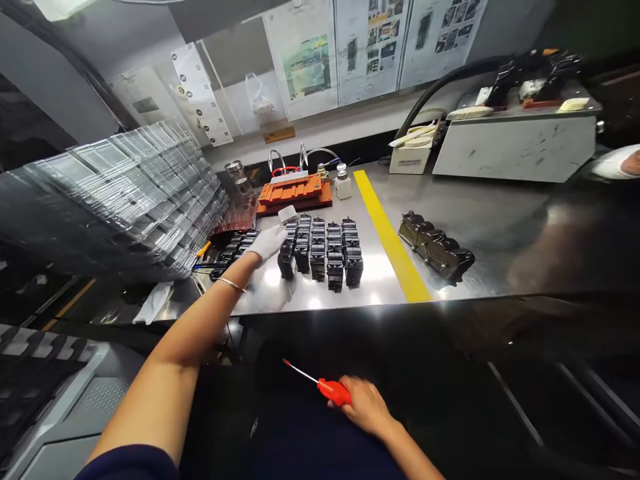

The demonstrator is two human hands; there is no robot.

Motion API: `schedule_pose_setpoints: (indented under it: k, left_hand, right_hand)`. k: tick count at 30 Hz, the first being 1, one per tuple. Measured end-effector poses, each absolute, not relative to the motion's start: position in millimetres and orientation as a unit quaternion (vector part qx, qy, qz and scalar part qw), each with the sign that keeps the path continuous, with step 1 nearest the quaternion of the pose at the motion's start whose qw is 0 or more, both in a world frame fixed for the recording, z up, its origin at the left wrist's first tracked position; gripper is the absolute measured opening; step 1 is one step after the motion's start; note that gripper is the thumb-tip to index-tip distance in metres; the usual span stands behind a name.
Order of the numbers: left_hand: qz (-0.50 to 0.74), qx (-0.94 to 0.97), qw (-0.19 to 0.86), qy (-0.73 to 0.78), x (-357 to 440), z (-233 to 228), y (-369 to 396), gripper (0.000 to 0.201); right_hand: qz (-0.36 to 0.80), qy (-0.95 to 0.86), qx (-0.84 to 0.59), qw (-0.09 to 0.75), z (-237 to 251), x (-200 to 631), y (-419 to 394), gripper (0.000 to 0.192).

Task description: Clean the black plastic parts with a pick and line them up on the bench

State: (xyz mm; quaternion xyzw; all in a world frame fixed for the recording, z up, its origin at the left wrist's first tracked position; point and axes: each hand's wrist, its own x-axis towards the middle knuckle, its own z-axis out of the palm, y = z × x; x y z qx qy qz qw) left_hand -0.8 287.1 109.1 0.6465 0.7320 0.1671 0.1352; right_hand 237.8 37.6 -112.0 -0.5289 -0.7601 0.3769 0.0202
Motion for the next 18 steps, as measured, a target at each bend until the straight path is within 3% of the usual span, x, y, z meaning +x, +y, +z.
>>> schedule_pose_setpoints:
  k: [3,7,10,13,16,18]
  left_hand:
    - [0.131,0.612,0.073,0.776,-23.5,112.5,276.6,0.035]
    - [0.087,0.601,0.065,0.792,-36.7,101.5,241.4,0.037]
    - [0.1,0.61,0.086,0.782,-37.5,95.4,196.3,0.052]
    - [0.18,0.581,0.194,0.77,-50.4,87.6,133.5,0.076]
    - [0.194,0.567,0.332,0.729,-78.2,56.9,66.0,0.063]
    - [0.212,0.499,0.42,0.728,-96.3,22.7,27.9,0.066]
  right_hand:
    - [0.376,-0.758,-0.533,0.028,-113.6,241.6,38.3,0.036]
    - [0.384,-0.761,-0.523,0.024,-114.5,236.4,41.3,0.032]
    - [0.399,-0.764,-0.507,0.015,-115.6,233.7,44.2,0.026]
    - [0.44,-0.754,-0.486,0.047,-121.0,242.0,49.7,0.024]
    - [0.464,-0.737,-0.484,0.087,-125.0,255.0,56.9,0.03]
    - [0.469,-0.742,-0.473,0.079,-120.8,257.2,59.5,0.035]
